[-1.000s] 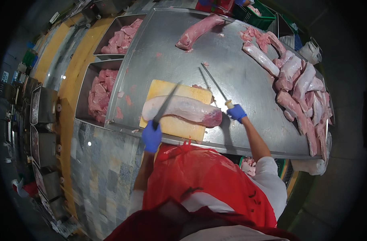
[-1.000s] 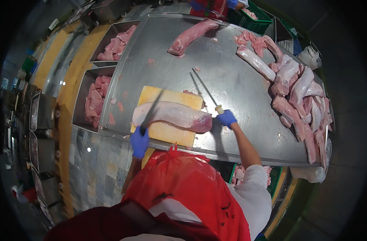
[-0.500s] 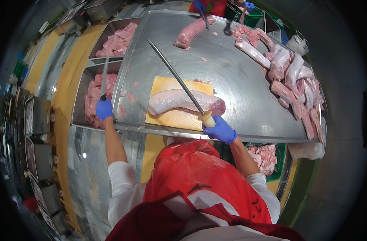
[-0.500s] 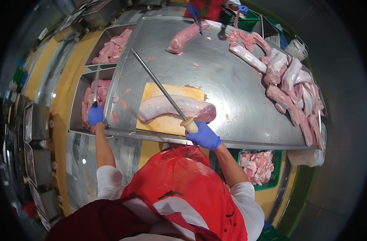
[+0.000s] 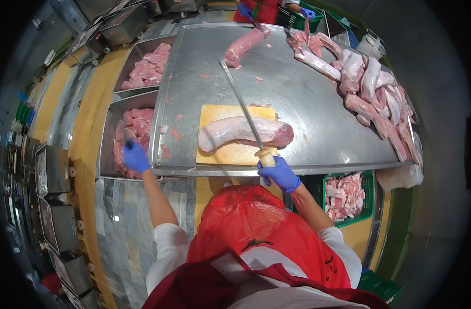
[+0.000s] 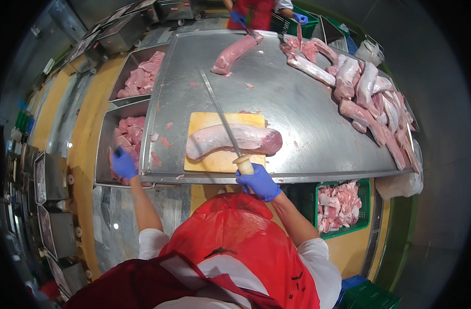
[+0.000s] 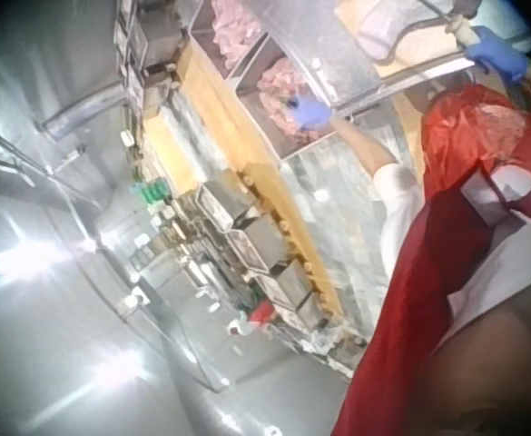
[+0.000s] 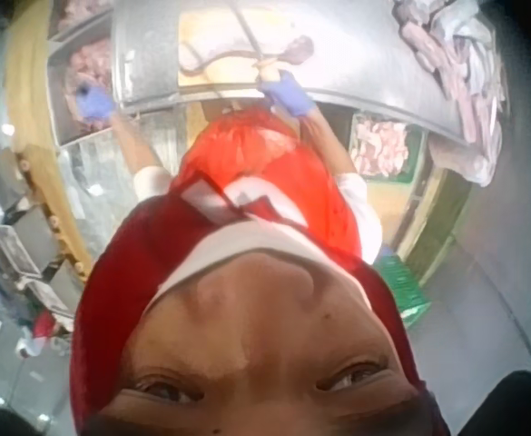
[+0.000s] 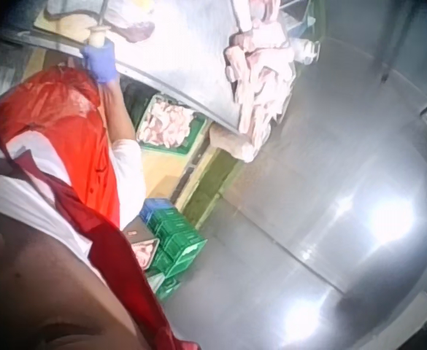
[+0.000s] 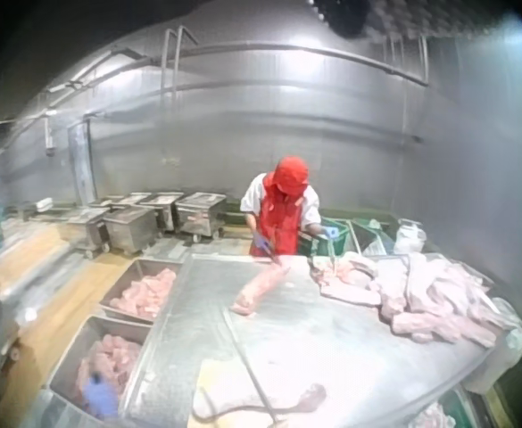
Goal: The person trims fat and sinew from large cuts of raw meat using a knife on a yellow cutting board. They separate the trimmed meat from the fat and place the pieces into a metal tray. The person handles multiple cuts of meat sequentially, repositioning them as needed.
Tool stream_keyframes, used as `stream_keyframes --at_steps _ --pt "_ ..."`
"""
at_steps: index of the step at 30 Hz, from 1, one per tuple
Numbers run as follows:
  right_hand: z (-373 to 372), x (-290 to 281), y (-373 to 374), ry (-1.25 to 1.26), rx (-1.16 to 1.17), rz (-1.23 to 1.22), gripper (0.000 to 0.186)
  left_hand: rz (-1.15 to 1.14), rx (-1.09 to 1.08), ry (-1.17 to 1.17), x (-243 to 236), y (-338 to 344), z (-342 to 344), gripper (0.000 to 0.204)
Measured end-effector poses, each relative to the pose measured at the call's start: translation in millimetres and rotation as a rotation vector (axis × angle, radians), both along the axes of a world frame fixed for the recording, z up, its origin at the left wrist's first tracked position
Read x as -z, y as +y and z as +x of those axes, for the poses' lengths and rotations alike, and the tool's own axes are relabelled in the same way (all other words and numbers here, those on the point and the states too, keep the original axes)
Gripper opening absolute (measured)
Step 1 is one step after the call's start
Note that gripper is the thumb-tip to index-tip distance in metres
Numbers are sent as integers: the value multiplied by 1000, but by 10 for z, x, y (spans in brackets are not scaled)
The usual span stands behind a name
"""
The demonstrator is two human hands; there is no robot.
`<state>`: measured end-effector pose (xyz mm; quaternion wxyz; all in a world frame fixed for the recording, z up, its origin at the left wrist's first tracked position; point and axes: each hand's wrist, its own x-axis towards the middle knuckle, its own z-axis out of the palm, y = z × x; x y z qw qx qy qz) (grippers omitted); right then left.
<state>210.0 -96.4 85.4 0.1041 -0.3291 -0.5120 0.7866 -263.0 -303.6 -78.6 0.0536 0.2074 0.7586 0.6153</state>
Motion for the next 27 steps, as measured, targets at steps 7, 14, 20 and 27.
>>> stream_keyframes --at_steps 7,14,20,27 --pt "138 335 231 -142 -44 92 16 -233 634 493 -1096 1206 2360 16" --pt "371 141 212 -109 -83 117 23 -707 -7 147 -316 635 278 21" --pt "320 172 441 -128 -90 154 20 -519 430 660 -632 1853 2481 21" --pt "703 277 710 -101 44 10 17 -451 101 652 -1061 1293 1483 17"
